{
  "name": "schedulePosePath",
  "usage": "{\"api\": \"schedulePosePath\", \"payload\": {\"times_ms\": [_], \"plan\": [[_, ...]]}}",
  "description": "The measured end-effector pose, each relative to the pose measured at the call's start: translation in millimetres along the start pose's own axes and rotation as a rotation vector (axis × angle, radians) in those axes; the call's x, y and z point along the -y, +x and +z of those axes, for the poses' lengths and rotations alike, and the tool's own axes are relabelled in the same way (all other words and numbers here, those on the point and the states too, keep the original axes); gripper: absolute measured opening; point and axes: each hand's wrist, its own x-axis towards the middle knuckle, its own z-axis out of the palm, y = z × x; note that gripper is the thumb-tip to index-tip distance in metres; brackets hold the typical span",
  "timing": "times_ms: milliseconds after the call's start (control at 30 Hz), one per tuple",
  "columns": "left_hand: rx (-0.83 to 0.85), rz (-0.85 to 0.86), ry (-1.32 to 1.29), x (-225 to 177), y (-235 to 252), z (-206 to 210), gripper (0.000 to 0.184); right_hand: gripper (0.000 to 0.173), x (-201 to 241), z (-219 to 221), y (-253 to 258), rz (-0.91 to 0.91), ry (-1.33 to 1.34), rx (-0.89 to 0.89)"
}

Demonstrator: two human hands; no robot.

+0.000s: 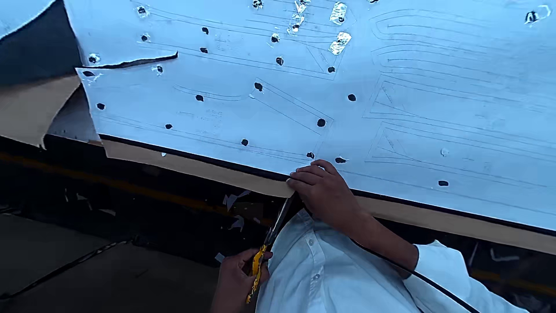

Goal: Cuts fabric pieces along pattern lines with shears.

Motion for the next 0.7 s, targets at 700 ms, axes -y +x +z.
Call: {"api": "schedulePosePath", "payload": {"times_ms": [700], "plan": [[0.061, 0.114, 0.172, -22.5, 44.9, 23.2, 0.027, 0.023, 17.8, 25.3, -17.5, 0.072, -0.086, -0.355]]}}
